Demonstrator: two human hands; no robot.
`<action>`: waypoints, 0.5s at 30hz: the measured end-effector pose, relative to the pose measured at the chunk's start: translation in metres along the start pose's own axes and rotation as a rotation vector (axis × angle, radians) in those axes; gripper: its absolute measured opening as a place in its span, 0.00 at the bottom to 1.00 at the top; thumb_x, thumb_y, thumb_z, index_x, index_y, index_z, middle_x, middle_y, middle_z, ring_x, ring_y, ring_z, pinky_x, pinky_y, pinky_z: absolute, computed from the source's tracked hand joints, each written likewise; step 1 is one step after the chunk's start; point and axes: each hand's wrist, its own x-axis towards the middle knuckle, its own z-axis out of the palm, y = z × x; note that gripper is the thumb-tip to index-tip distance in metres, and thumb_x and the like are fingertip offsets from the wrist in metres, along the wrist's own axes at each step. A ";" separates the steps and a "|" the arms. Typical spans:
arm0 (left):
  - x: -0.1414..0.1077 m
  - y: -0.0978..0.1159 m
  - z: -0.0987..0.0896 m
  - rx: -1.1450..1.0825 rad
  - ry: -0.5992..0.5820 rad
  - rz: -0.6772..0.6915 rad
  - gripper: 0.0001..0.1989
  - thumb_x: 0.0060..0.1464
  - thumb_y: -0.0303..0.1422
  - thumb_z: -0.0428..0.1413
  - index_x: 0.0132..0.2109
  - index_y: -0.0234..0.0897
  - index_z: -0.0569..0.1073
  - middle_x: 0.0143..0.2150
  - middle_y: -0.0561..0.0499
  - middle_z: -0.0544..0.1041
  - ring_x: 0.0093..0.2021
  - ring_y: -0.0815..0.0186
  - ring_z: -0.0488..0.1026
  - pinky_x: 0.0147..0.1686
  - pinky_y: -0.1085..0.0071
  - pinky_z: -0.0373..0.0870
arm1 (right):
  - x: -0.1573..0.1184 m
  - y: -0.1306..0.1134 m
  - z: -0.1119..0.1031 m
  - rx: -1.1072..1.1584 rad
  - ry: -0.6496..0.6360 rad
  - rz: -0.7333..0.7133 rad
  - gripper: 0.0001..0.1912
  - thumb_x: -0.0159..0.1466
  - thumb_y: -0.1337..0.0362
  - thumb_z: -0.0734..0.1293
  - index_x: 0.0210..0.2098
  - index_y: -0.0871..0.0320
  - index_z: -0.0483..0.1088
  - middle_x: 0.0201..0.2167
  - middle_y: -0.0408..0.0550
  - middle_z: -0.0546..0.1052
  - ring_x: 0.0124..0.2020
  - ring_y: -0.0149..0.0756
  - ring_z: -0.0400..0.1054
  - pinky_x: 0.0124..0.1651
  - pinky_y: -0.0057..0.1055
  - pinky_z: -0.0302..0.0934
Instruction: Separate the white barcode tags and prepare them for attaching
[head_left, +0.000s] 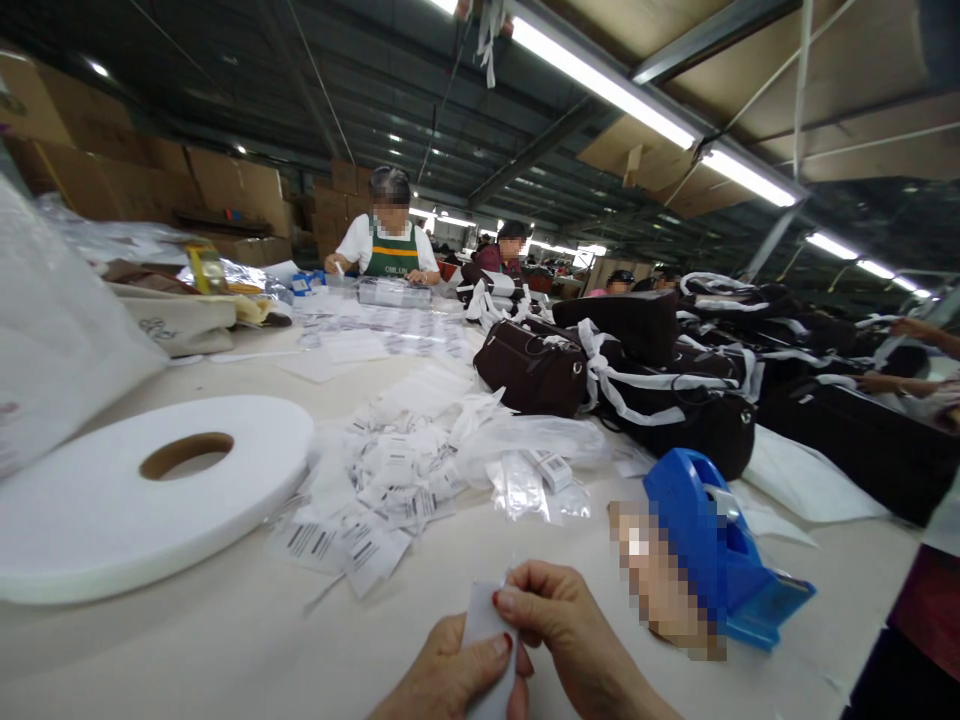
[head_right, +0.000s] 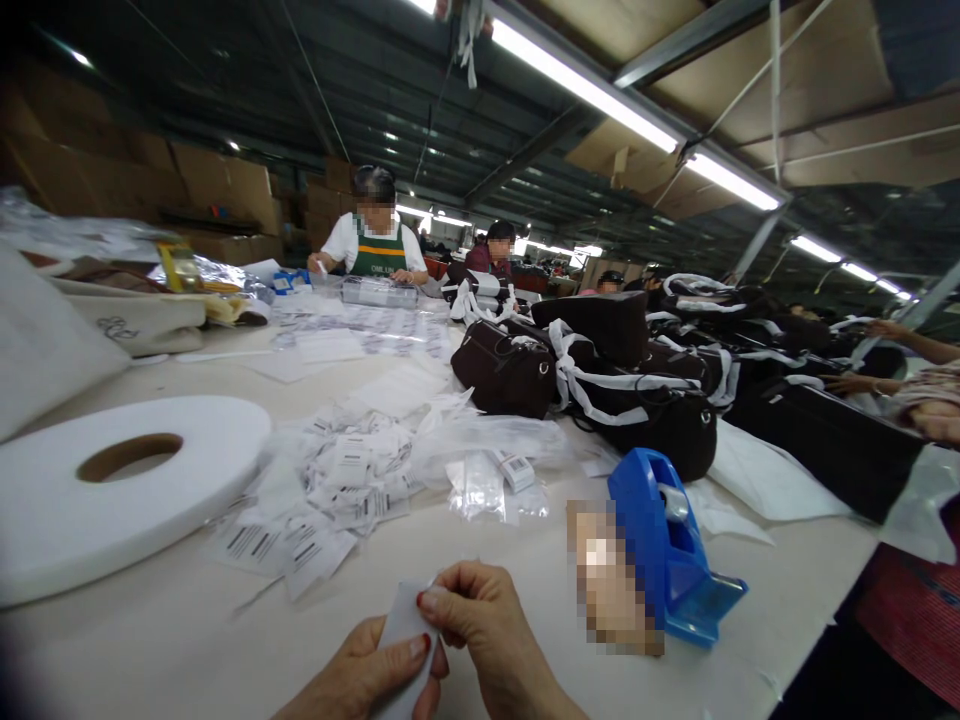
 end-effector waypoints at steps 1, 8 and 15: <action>0.002 -0.002 -0.001 -0.011 0.000 0.008 0.22 0.40 0.49 0.58 0.31 0.31 0.69 0.16 0.54 0.70 0.14 0.76 0.56 0.17 0.76 0.48 | 0.001 0.001 0.000 -0.002 0.002 0.008 0.10 0.46 0.64 0.71 0.17 0.60 0.66 0.09 0.35 0.62 0.14 0.24 0.52 0.22 0.26 0.39; 0.000 -0.006 -0.002 -0.150 0.012 -0.084 0.23 0.39 0.46 0.60 0.36 0.32 0.67 0.23 0.49 0.75 0.20 0.68 0.71 0.23 0.73 0.62 | 0.007 -0.002 -0.003 -0.097 0.044 -0.031 0.11 0.46 0.62 0.69 0.16 0.59 0.64 0.11 0.35 0.61 0.15 0.24 0.52 0.22 0.27 0.41; 0.001 -0.010 -0.003 -0.269 -0.026 -0.216 0.20 0.38 0.41 0.63 0.32 0.31 0.67 0.23 0.48 0.77 0.20 0.74 0.72 0.23 0.80 0.61 | 0.023 -0.010 -0.013 -0.172 0.109 -0.097 0.06 0.44 0.66 0.69 0.16 0.61 0.68 0.13 0.36 0.63 0.18 0.25 0.51 0.24 0.27 0.43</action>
